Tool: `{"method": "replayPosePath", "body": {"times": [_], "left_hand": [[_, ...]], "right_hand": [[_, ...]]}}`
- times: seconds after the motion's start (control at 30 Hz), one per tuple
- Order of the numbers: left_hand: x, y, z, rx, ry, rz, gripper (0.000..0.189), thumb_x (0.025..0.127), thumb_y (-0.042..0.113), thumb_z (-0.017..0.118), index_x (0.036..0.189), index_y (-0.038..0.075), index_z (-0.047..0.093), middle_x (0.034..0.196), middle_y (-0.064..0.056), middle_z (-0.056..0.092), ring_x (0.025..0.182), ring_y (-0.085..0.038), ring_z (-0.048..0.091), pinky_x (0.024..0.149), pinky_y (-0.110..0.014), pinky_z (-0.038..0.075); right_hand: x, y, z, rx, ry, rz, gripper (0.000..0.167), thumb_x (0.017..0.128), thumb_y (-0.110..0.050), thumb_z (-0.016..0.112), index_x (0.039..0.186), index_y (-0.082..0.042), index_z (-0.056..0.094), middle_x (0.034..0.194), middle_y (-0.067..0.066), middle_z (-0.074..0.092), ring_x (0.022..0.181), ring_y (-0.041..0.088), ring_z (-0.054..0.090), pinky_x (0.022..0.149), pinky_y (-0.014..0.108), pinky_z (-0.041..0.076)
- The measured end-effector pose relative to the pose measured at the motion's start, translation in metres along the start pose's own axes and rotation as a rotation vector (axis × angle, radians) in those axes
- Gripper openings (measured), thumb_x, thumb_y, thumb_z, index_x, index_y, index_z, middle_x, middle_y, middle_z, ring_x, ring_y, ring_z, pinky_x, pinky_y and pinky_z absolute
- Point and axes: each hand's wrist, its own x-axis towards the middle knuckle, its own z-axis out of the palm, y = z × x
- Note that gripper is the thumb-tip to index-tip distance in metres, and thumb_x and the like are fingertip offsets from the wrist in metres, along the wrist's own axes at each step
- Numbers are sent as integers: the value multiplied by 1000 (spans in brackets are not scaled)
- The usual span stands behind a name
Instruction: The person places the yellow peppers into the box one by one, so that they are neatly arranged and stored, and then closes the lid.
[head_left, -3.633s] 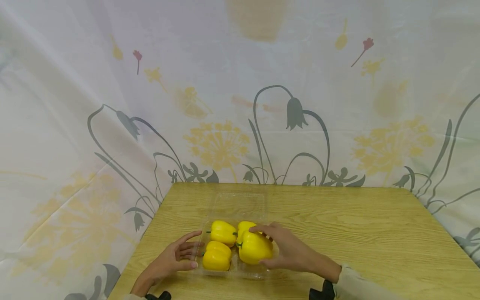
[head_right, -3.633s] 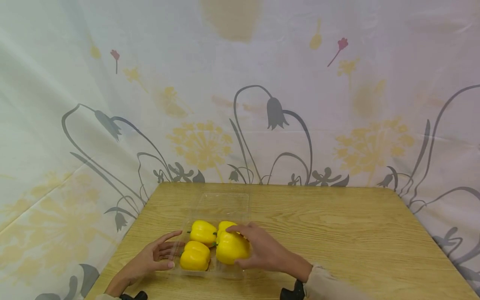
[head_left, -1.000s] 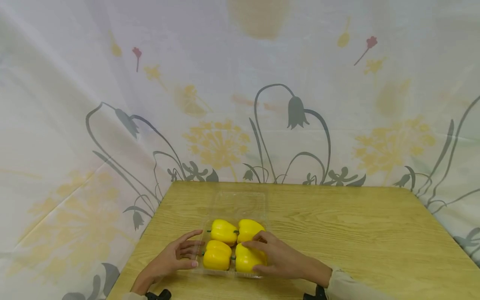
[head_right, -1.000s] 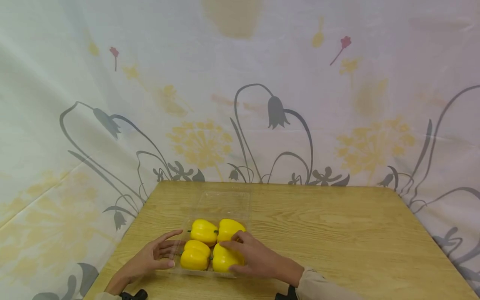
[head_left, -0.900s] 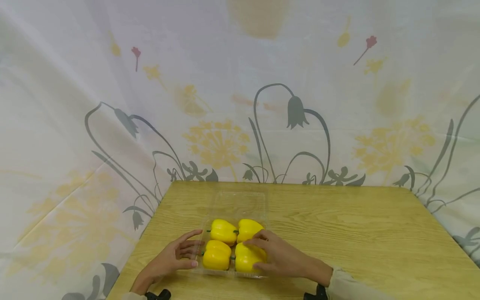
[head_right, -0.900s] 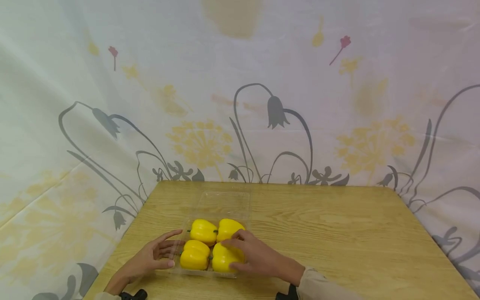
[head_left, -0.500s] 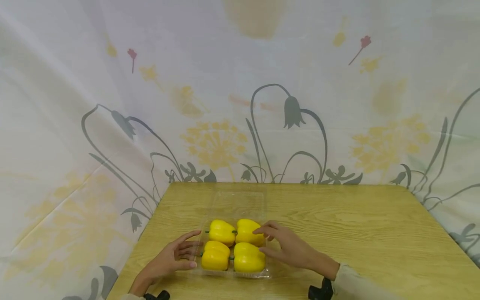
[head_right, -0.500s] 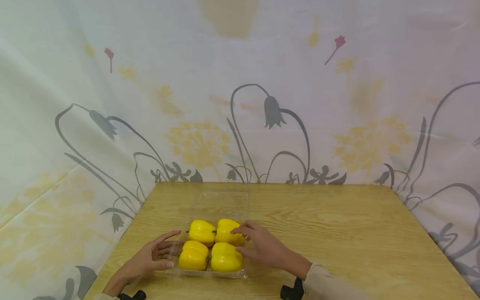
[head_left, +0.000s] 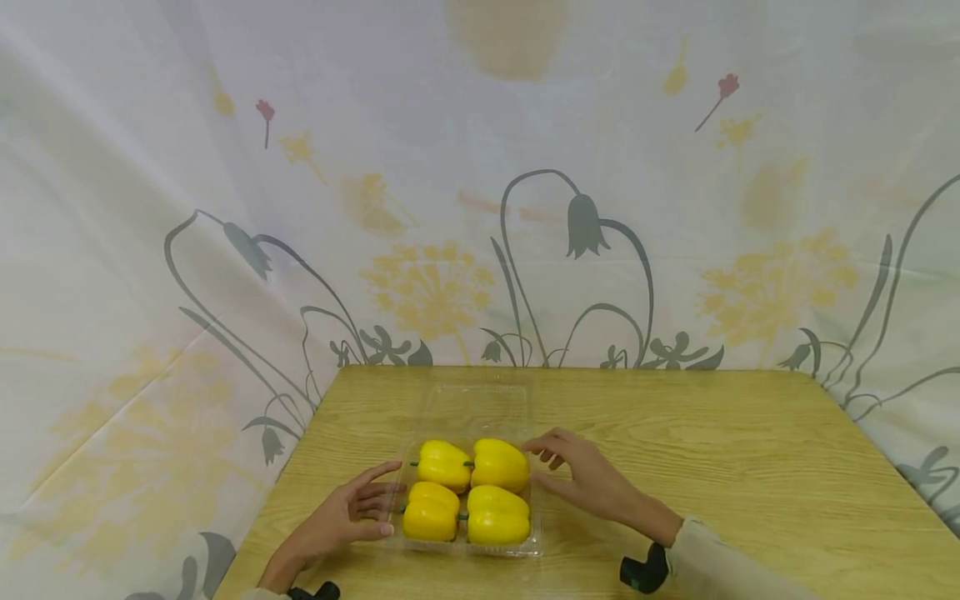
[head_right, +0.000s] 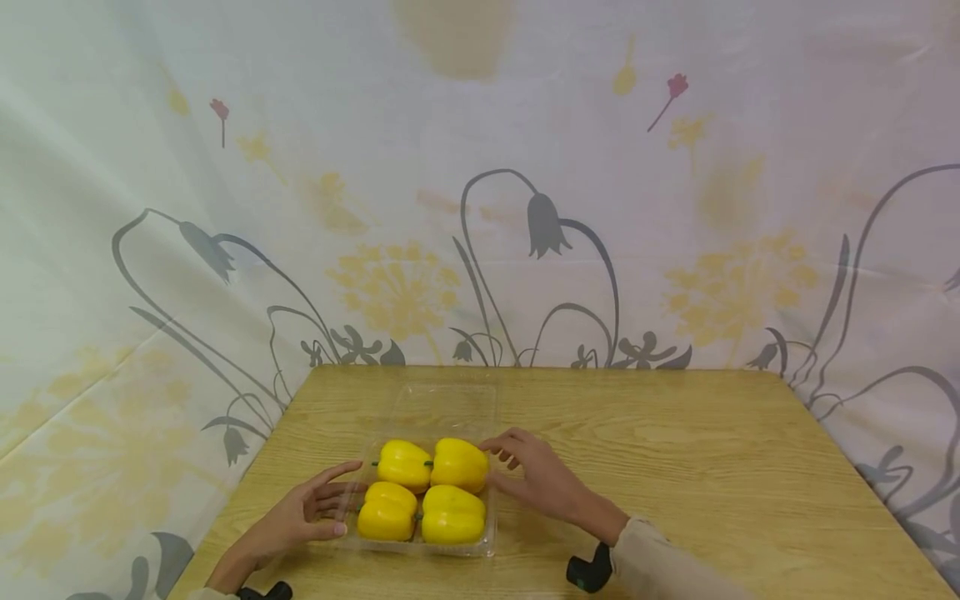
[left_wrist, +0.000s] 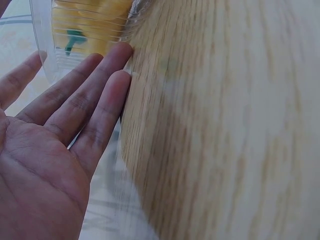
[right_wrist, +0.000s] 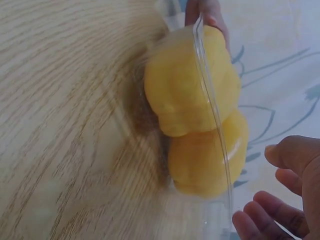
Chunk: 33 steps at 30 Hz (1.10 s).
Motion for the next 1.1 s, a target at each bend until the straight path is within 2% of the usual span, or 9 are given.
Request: {"method": "replayPosePath", "body": {"times": [0.3,0.5,0.83,1.1], "left_hand": [[-1,0,1,2,7,-3,76,101,2,63,165,7,21,154,-34,39,128,-16,59,98,-38,55],[-1,1,1,0,19,-39,77,101,4,64,165,11,22,156,-31,39,129,-15,58,100,-38,54],[-1,0,1,-2,22,-41,76,102,4,64,165,10,22,155,-30,40,130,-17,58,100,-38,54],[-1,1,1,-5,15,-32,76,102,3,63,165,10,22,155,-32,38,130,-16,57,100,-38,54]], "right_hand": [[2,10,0,-19,57,16,34,99,-15,72,131,-4,66,111,10,66,93,17,66,80,35,61],[2,17,0,1,87,23,34,99,-16,71,130,-2,66,111,13,66,92,20,67,78,34,61],[5,23,1,22,98,95,38,98,-16,73,132,-1,65,109,13,66,93,22,65,79,34,61],[7,29,4,42,132,149,41,98,-19,73,133,1,64,107,11,67,90,17,66,79,30,60]]}}
